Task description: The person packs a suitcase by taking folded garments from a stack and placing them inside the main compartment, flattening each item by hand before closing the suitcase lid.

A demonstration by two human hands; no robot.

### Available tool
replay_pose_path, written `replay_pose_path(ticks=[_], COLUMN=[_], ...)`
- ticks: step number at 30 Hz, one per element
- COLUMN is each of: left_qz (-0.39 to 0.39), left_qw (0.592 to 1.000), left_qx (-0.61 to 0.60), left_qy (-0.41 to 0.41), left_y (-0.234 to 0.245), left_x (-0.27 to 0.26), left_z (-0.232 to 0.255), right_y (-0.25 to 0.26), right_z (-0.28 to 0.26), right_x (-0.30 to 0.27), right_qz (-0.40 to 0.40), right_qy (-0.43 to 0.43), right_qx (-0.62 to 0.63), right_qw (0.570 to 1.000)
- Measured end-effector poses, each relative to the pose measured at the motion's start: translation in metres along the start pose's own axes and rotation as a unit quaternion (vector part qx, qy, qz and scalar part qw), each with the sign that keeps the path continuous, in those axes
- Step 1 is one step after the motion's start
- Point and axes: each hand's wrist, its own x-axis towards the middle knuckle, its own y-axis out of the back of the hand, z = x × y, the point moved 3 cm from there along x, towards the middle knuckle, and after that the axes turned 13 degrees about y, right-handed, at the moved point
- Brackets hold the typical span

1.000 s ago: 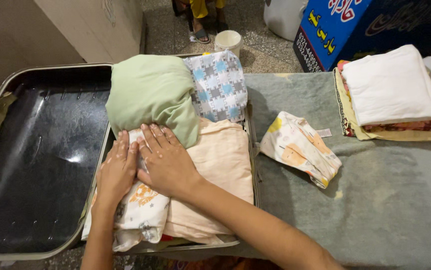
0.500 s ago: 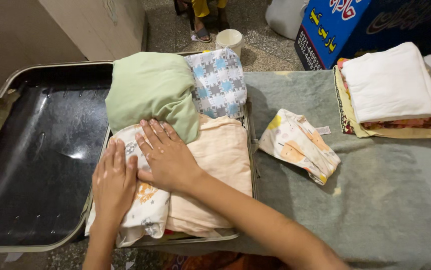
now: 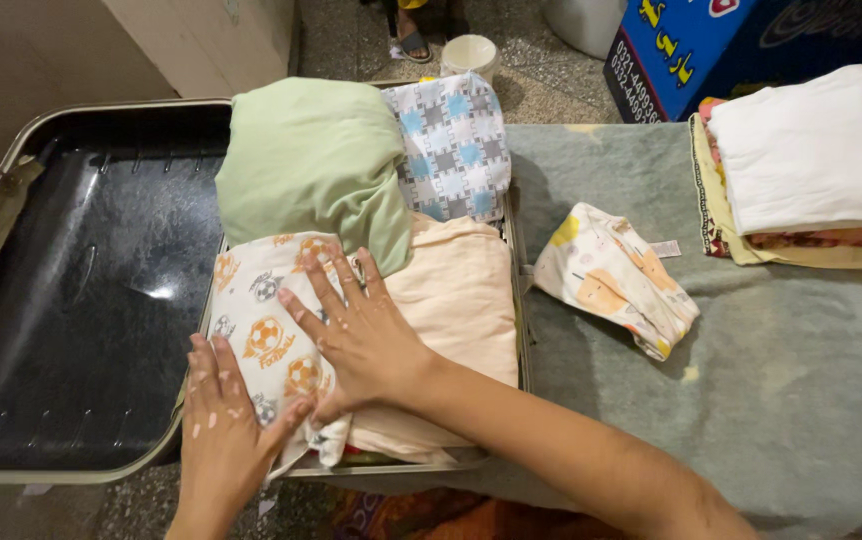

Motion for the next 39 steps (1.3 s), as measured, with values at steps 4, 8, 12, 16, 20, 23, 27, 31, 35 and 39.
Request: replay_pose_path(ticks=[4,8,12,16,20,23,27,31,35,39], left_qz=[0.02,0.044,-0.009,-0.185,-0.128,-0.125,-0.089,-0.082,-0.018,-0.018], left_qw=[0.999,0.991,0.981,0.92,0.956,0.967,0.987,0.984,0.999,0.998], left_qx=[0.036,0.092,0.063,0.043,0.023,-0.002,-0.034,-0.139,-0.045,-0.015], left_qy=[0.016,0.082,0.182,0.343,0.262,0.223,0.127,0.078,-0.025,-0.053], left_y=[0.005,0.008,0.012,0.014,0.009,0.008,0.025,0.022,0.025,0.017], left_x=[-0.001,-0.027,-0.038,-0.014,-0.007,-0.007,-0.001,0.015,0.026,0.048], left_z=[0.008,0.023,0.035,0.018,0.002,-0.007,-0.001,0.034,0.074,0.098], right_y=[0.0,0.002,0.001,-0.001,0.001,0.006,0.008,0.0,-0.013,-0.032], right_z=[-0.004,-0.007,-0.01,-0.013,-0.017,-0.017,0.006,0.064,0.125,0.152], right_x=[-0.001,-0.003,-0.009,-0.011,-0.017,-0.026,-0.054,-0.121,-0.199,-0.261], right_qz=[0.018,0.027,0.045,0.071,0.073,0.07,0.139,0.207,0.235,0.078], right_qy=[-0.016,-0.026,-0.026,-0.034,-0.03,-0.029,-0.045,-0.157,-0.268,-0.303], right_qx=[-0.008,-0.008,-0.002,-0.026,-0.039,-0.034,-0.021,-0.016,-0.052,-0.142], right_qw=[1.0,0.999,0.999,0.997,0.996,0.997,0.989,0.966,0.933,0.939])
